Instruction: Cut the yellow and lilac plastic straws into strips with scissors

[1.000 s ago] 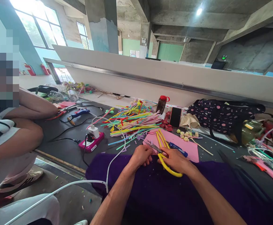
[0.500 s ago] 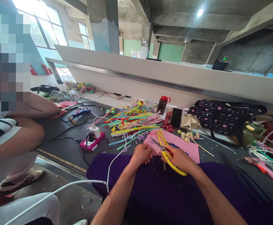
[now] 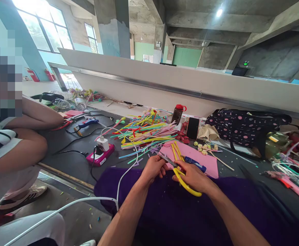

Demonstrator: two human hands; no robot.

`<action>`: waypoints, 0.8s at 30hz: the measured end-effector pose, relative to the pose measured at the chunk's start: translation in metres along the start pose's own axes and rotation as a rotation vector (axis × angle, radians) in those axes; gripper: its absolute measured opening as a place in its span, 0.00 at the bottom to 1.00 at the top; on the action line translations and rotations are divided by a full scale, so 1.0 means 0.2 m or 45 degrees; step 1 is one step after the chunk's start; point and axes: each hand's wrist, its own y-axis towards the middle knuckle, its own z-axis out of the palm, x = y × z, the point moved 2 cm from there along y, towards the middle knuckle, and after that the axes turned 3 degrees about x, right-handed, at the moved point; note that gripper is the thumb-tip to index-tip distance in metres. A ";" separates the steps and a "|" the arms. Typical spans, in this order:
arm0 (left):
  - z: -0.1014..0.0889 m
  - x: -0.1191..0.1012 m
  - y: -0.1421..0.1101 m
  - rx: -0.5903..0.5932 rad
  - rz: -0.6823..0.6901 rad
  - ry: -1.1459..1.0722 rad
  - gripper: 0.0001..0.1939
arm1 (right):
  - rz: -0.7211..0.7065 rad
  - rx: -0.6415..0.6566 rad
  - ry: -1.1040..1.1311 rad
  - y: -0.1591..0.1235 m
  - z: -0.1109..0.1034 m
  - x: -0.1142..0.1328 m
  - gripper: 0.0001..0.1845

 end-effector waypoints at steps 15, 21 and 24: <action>-0.02 0.03 0.03 -0.011 -0.144 0.236 0.10 | -0.094 0.051 -0.054 0.07 0.04 -0.02 0.16; -0.03 0.02 0.02 -0.094 -0.096 0.311 0.09 | -0.055 -0.024 -0.013 0.05 -0.02 -0.05 0.23; -0.08 0.00 0.03 -0.210 -0.052 0.401 0.11 | -0.039 -0.137 0.043 0.01 -0.10 -0.12 0.25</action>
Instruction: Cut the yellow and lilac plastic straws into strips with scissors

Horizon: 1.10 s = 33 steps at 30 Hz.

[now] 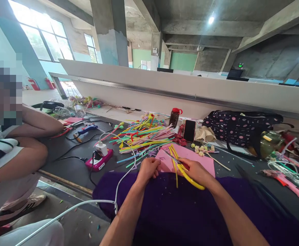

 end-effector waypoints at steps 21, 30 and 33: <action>0.25 -0.22 0.33 -0.185 0.416 1.533 0.17 | 0.210 -0.113 -0.129 -0.19 -0.15 -0.26 0.30; 0.28 -0.23 0.41 -0.274 0.402 1.564 0.17 | 0.192 -0.113 -0.109 -0.20 -0.15 -0.21 0.30; 0.22 -0.23 0.43 -0.294 0.368 1.577 0.15 | 0.181 -0.113 -0.134 -0.20 -0.13 -0.22 0.30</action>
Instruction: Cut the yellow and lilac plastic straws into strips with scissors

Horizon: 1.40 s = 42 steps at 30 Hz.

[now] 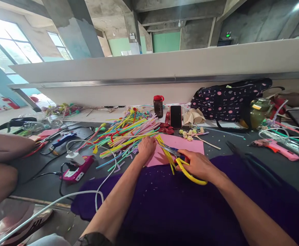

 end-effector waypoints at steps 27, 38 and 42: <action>-0.05 0.08 0.00 -0.028 -0.074 -0.019 0.15 | 0.041 0.054 0.011 0.00 0.01 0.04 0.27; -0.08 -0.02 -0.26 0.068 0.324 -0.239 0.12 | 0.009 0.047 -0.043 0.00 0.03 0.02 0.27; -0.04 0.05 -0.26 0.077 0.196 -0.094 0.12 | -0.009 0.039 -0.076 0.00 0.04 0.00 0.27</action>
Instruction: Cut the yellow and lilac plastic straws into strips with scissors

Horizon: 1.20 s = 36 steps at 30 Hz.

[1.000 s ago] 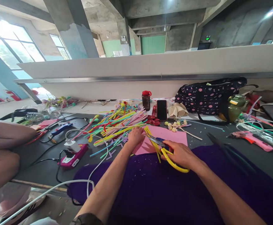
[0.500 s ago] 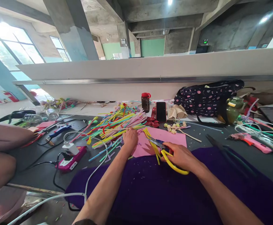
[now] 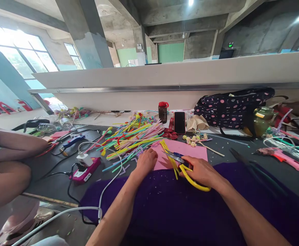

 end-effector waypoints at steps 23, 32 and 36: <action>-0.05 0.12 -0.28 0.043 -0.241 -0.031 0.11 | 0.000 0.018 0.005 -0.02 0.01 0.01 0.28; -0.05 0.25 -0.18 -0.062 -0.351 -0.028 0.12 | -0.008 0.032 -0.024 -0.01 0.02 0.00 0.28; -0.07 0.27 -0.14 -0.142 -0.396 -0.009 0.13 | -0.019 0.026 -0.032 -0.01 0.02 0.00 0.28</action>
